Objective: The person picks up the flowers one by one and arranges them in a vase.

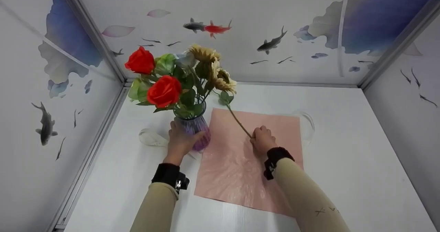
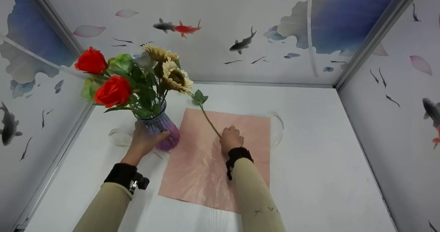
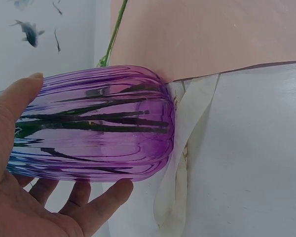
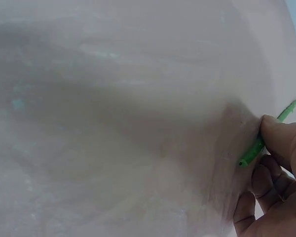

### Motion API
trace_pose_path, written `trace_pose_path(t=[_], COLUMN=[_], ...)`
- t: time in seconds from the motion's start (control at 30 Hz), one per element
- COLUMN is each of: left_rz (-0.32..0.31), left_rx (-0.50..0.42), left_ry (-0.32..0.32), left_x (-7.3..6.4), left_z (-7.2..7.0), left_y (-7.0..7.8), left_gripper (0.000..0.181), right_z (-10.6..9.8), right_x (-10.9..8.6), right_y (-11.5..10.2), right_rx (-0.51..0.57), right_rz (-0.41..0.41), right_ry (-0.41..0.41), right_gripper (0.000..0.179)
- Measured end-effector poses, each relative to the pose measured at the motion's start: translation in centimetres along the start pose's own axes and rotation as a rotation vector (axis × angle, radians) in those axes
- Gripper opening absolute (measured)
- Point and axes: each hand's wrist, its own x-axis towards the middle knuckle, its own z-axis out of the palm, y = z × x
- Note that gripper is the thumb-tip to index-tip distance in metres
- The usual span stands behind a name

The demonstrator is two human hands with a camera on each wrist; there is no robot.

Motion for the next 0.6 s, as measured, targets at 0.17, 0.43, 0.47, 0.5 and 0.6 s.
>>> trace_pose_path(t=[0.17,0.43,0.47,0.5,0.6], left_rz=[0.019,0.045,0.044,0.043,0.034], left_rx=[0.021,0.020,0.018,0.017,0.010], left_ry=[0.010,0.006,0.004,0.002,-0.002], left_x=[0.08,-0.02,-0.01,-0.03,-0.02], left_z=[-0.07,-0.20,-0.19,-0.21,-0.22], left_y=[-0.06,-0.11,-0.13,-0.12,-0.03], left_gripper=[0.111,0.112,0.113,0.113,0.112], right_z=[-0.29,-0.65,-0.69,-0.77,-0.94], right_x=[0.34,0.32,0.26,0.20,0.23], right_y=[-0.21,-0.17,-0.17,-0.21,-0.38], right_rx=[0.033,0.107,0.115,0.121,0.146], right_rz=[0.003,-0.037,-0.038,-0.039,-0.023], right_ry=[0.048,0.050,0.054,0.063,0.081], right_gripper=[0.010,0.023,0.023,0.022,0.021])
